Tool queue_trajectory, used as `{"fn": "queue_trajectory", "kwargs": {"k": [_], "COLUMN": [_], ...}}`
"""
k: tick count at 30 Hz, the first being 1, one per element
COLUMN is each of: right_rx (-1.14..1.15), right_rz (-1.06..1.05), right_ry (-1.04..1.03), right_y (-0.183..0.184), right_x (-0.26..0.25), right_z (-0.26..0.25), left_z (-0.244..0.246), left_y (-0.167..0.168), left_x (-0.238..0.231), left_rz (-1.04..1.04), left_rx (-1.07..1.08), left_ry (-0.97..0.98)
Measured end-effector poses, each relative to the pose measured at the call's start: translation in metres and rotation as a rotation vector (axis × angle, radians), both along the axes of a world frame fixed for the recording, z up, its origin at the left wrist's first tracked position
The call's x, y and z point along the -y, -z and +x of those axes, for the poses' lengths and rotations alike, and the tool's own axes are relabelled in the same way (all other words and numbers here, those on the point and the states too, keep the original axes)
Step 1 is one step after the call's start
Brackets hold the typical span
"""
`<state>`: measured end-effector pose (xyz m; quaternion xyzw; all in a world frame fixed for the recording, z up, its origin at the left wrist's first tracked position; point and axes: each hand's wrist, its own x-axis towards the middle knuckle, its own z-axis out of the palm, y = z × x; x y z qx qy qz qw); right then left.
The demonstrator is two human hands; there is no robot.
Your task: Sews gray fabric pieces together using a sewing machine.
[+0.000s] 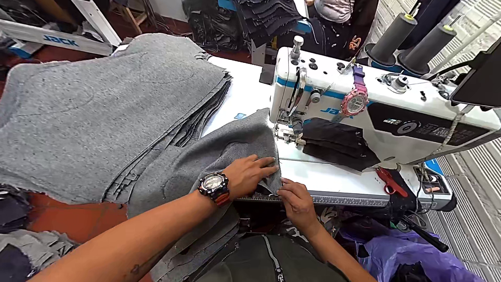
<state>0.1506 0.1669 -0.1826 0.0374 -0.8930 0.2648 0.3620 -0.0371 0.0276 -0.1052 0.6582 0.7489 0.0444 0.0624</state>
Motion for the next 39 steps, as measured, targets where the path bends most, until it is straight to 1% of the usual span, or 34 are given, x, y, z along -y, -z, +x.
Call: {"fn": "queue_trajectory", "kwargs": {"k": [5, 13, 15, 21, 24, 27, 29, 30, 32, 34, 35, 36, 38, 39], "right_rx": [0.060, 0.136, 0.155, 0.226, 0.241, 0.269, 0.270, 0.267, 0.235, 0.200, 0.193, 0.193, 0.191, 0.185], "right_rz": [0.020, 0.083, 0.090, 0.078, 0.074, 0.057, 0.055, 0.064, 0.107, 0.145, 0.158, 0.160, 0.159, 0.165], "right_ry": [0.004, 0.069, 0.072, 0.119, 0.153, 0.186, 0.212, 0.223, 0.244, 0.260, 0.265, 0.267, 0.259, 0.254], "right_y": [-0.008, -0.018, -0.023, -0.032, -0.035, -0.038, -0.037, -0.035, -0.031, -0.027, -0.025, -0.023, -0.022, -0.023], "right_x": [-0.002, -0.018, -0.022, -0.024, -0.023, -0.022, -0.019, -0.017, -0.015, -0.014, -0.014, -0.013, -0.012, -0.013], "right_z": [-0.001, -0.027, -0.036, -0.062, -0.075, -0.085, -0.086, -0.084, -0.077, -0.069, -0.065, -0.062, -0.058, -0.059], "left_z": [-0.002, -0.025, -0.035, -0.075, -0.096, -0.113, -0.114, -0.110, -0.087, -0.060, -0.053, -0.050, -0.051, -0.054], "left_y": [-0.007, -0.006, -0.008, -0.012, -0.010, -0.008, -0.009, -0.009, -0.010, -0.001, 0.008, 0.022, 0.042, 0.044], "left_x": [-0.006, -0.024, -0.028, -0.042, -0.047, -0.055, -0.056, -0.055, -0.047, -0.035, -0.029, -0.024, -0.021, -0.022], "left_rz": [-0.072, -0.019, -0.053, -0.093, -0.010, 0.050, 0.085, 0.113, 0.135, 0.129, 0.185, 0.284, 0.471, 0.511], "left_rx": [0.021, 0.016, 0.011, -0.058, -0.100, -0.205, -0.261, -0.263, -0.188, -0.030, 0.046, 0.124, 0.244, 0.264], "left_ry": [-0.025, -0.011, 0.007, 0.134, 0.261, 0.381, 0.439, 0.437, 0.347, 0.182, 0.125, 0.096, 0.105, 0.135]}}
